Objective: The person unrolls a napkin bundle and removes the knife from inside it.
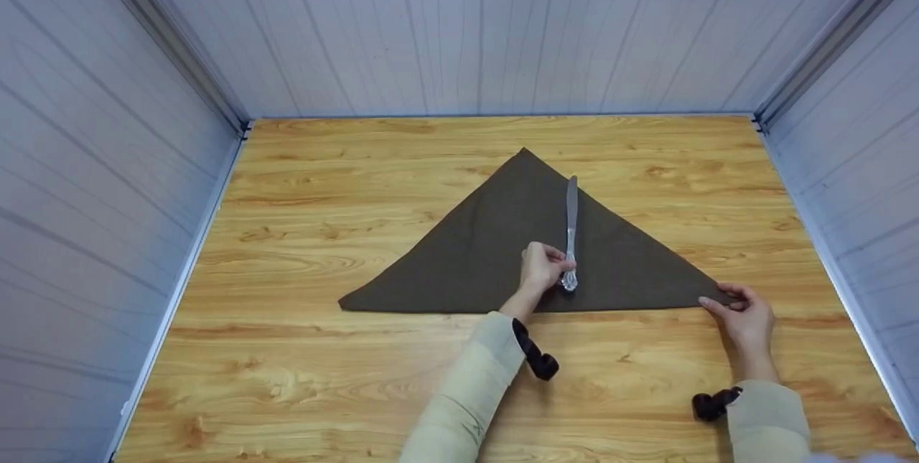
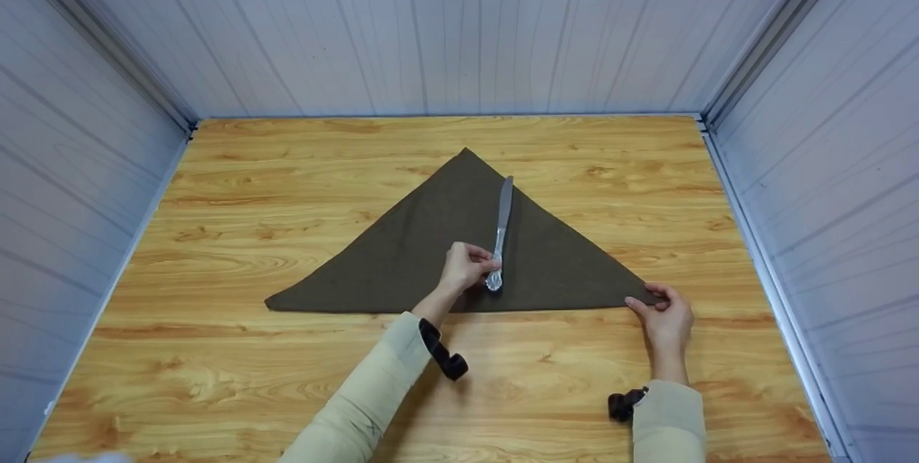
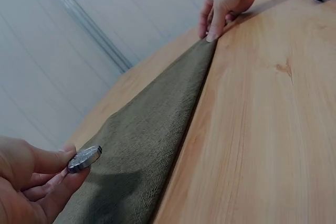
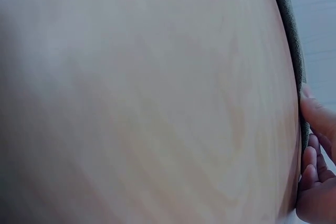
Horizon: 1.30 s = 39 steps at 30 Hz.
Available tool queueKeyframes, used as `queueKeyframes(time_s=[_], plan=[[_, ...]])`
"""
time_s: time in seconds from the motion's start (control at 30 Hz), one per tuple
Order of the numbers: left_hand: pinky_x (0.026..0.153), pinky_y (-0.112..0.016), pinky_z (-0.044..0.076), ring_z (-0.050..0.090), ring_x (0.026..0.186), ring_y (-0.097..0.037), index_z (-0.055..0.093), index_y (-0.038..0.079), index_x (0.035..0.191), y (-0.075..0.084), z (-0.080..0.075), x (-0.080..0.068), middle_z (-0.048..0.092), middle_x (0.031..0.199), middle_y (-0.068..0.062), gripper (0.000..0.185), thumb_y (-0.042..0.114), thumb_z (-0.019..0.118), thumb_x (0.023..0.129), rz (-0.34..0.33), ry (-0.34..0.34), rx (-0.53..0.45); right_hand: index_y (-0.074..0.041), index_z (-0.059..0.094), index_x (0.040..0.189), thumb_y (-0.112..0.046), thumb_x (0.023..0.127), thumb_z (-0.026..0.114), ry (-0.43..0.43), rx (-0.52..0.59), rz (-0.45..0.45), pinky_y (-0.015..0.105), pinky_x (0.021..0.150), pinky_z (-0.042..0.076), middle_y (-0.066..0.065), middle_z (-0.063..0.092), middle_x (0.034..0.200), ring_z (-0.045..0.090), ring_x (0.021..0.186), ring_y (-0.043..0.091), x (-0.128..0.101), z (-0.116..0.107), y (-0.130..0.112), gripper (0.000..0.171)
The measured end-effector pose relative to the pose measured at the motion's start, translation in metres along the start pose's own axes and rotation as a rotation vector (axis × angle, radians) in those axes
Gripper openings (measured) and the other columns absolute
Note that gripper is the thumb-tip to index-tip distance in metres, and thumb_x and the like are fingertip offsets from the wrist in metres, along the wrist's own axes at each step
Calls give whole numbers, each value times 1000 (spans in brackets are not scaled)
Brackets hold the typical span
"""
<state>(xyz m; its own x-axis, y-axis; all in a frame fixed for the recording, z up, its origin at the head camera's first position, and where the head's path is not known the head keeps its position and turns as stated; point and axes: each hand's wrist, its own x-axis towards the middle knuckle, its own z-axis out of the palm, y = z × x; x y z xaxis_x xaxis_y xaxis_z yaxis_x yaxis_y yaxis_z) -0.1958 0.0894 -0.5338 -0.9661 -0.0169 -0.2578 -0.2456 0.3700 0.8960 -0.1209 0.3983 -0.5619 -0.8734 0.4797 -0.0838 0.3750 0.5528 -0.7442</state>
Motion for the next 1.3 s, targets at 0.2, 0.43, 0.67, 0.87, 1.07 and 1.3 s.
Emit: queueKeyframes(time_s=[0.2, 0.43, 0.67, 0.87, 1.07, 1.3], plan=[[45, -18, 41, 51, 49, -5, 68, 5, 68, 8, 14, 8, 59, 57, 2, 8, 7, 75, 69, -19, -31, 3, -4, 58, 112, -29, 73, 72, -7, -11, 18, 17, 63, 35, -1, 54, 94, 42, 71, 6, 1, 1, 1, 49], [45, -17, 40, 50, 47, -4, 67, 5, 65, 16, 31, 17, 59, 55, 3, 10, 8, 76, 67, -29, -31, 47, -3, 59, 110, -28, 72, 74, 12, -1, -9, 14, 61, 35, -2, 55, 94, 42, 69, 4, 1, 2, 1, 48], [45, -18, 40, 51, 47, -5, 66, 6, 66, 24, 45, 24, 59, 55, 3, 11, 10, 76, 68, -58, -53, 35, -1, 61, 107, -23, 71, 75, 35, 31, -42, 12, 60, 35, 3, 56, 95, 42, 67, 2, 1, 3, 1, 45], [47, -18, 40, 51, 49, -5, 67, 6, 67, 27, 54, 30, 58, 56, 4, 10, 11, 75, 69, -67, -64, 35, -2, 59, 110, -25, 72, 74, 17, 16, -26, 13, 60, 35, 4, 55, 98, 42, 69, 3, 0, 2, 1, 47], [47, -19, 41, 51, 49, -6, 66, 6, 68, 32, 60, 37, 58, 57, 3, 9, 10, 74, 70, -52, -75, 5, -3, 59, 110, -27, 71, 74, 17, 8, -8, 15, 62, 35, 3, 55, 97, 42, 68, 3, 3, 1, 1, 48], [52, -19, 44, 53, 54, -7, 68, 4, 71, 32, 67, 50, 61, 62, 1, 7, 8, 73, 72, -28, -64, -5, -3, 60, 107, -24, 71, 75, 35, 18, -2, 16, 61, 34, 1, 54, 92, 41, 70, 7, 3, 4, 3, 45]])
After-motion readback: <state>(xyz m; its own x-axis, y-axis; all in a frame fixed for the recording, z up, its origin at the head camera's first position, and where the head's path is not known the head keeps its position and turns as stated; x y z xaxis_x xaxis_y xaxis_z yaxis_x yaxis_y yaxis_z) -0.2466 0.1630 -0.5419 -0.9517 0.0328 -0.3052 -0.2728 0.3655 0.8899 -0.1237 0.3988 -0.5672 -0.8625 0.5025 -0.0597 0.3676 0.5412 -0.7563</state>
